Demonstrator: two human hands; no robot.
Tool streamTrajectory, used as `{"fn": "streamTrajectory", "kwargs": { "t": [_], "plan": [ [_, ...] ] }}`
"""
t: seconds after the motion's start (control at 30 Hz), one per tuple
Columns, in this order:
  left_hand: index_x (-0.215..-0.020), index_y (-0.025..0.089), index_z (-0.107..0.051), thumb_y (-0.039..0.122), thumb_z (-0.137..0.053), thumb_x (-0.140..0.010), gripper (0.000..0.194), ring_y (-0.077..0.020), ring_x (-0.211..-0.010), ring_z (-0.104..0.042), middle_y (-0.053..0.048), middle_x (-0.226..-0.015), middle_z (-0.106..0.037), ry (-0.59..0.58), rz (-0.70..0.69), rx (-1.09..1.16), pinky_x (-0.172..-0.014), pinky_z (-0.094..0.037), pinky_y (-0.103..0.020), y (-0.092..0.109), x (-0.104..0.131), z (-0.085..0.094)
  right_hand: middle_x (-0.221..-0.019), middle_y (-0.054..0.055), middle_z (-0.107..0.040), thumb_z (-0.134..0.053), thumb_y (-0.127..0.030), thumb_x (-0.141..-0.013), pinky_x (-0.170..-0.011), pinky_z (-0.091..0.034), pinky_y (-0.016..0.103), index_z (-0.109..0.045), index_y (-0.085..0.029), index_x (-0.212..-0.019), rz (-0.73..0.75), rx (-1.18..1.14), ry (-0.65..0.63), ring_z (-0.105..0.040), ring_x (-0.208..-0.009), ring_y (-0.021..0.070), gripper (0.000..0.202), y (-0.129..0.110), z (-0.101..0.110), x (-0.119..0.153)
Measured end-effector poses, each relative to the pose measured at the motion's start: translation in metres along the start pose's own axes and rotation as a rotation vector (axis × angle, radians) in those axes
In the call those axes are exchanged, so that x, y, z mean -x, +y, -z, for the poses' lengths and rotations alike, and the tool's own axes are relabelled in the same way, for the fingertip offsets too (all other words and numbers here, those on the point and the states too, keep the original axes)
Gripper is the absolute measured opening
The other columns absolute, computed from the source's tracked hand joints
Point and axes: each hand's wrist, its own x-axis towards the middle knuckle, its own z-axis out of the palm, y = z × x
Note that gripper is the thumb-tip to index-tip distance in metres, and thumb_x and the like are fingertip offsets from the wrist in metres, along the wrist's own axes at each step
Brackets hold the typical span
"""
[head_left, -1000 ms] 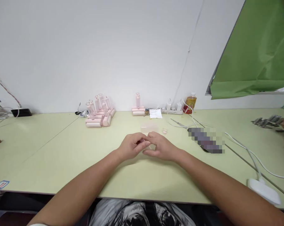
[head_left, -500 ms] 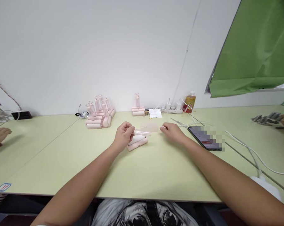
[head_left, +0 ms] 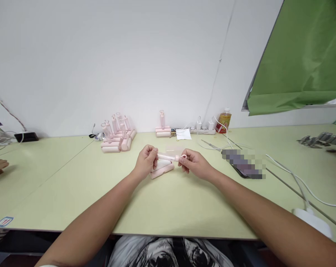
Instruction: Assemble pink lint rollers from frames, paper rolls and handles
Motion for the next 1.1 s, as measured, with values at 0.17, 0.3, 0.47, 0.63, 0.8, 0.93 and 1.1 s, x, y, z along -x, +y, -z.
{"fn": "streamTrajectory", "kwargs": {
  "t": [0.17, 0.3, 0.47, 0.63, 0.8, 0.93, 1.1],
  "plan": [
    [-0.082, 0.019, -0.045, 0.052, -0.06, -0.08, 0.036, -0.0065, -0.039, -0.043, 0.008, -0.054, -0.049, -0.259, 0.021, -0.118, -0.037, -0.033, -0.017, 0.0, 0.002, 0.006, -0.057, 0.0, -0.055, -0.041, -0.065, -0.087, -0.044, -0.041, 0.023, -0.052, -0.018, -0.066, -0.016, 0.147, -0.116, -0.05, -0.047, 0.0106, 0.053, 0.007, 0.01, -0.002],
    [-0.089, 0.017, -0.056, 0.052, -0.054, -0.085, 0.036, -0.0075, -0.05, -0.043, 0.005, -0.06, -0.05, -0.517, -0.079, -0.392, -0.048, -0.033, -0.02, 0.008, 0.011, 0.005, -0.051, -0.001, -0.053, -0.04, -0.066, -0.087, -0.044, -0.037, 0.023, -0.048, -0.018, -0.061, 0.029, 0.212, -0.019, -0.047, -0.044, 0.0103, 0.055, 0.006, 0.013, -0.002],
    [-0.09, 0.019, -0.061, 0.052, -0.042, -0.091, 0.038, -0.0108, -0.058, -0.047, 0.003, -0.065, -0.056, -0.531, -0.255, -0.781, -0.055, -0.033, -0.023, 0.017, 0.023, -0.004, -0.049, -0.002, -0.05, -0.044, -0.065, -0.086, -0.045, -0.037, 0.023, -0.047, -0.019, -0.059, 0.042, 0.169, -0.006, -0.047, -0.045, 0.0105, 0.054, 0.006, 0.006, 0.0],
    [-0.09, 0.02, -0.061, 0.056, -0.043, -0.089, 0.04, -0.0141, -0.057, -0.053, 0.001, -0.064, -0.061, -0.422, -0.307, -1.015, -0.054, -0.031, -0.024, 0.017, 0.026, -0.007, -0.041, -0.003, -0.044, -0.042, -0.07, -0.084, -0.042, -0.037, 0.024, -0.044, -0.019, -0.052, -0.103, 0.033, -0.115, -0.044, -0.037, 0.0103, 0.06, 0.006, -0.001, 0.0],
    [-0.095, 0.021, -0.061, 0.055, -0.042, -0.09, 0.039, -0.017, -0.061, -0.058, -0.001, -0.068, -0.066, -0.406, -0.325, -1.134, -0.054, -0.032, -0.025, 0.019, 0.026, -0.008, -0.035, -0.006, -0.033, -0.039, -0.076, -0.081, -0.038, -0.037, 0.025, -0.036, -0.021, -0.045, -0.196, -0.023, -0.201, -0.037, -0.031, 0.0092, 0.065, 0.006, -0.002, 0.001],
    [-0.097, 0.021, -0.061, 0.054, -0.041, -0.091, 0.039, -0.0173, -0.062, -0.06, -0.001, -0.07, -0.067, -0.409, -0.324, -1.16, -0.054, -0.034, -0.026, 0.021, 0.026, -0.009, -0.035, -0.007, -0.029, -0.041, -0.078, -0.078, -0.036, -0.037, 0.025, -0.035, -0.022, -0.045, -0.188, -0.05, -0.132, -0.034, -0.03, 0.0087, 0.065, 0.005, -0.007, 0.002],
    [-0.096, 0.021, -0.061, 0.053, -0.041, -0.091, 0.038, -0.0164, -0.06, -0.059, 0.0, -0.068, -0.065, -0.39, -0.315, -1.145, -0.054, -0.034, -0.025, 0.022, 0.027, -0.01, -0.035, -0.007, -0.027, -0.041, -0.077, -0.079, -0.035, -0.033, 0.024, -0.034, -0.022, -0.047, -0.171, -0.108, -0.064, -0.032, -0.03, 0.0082, 0.064, 0.006, -0.015, 0.004]
  ]
}}
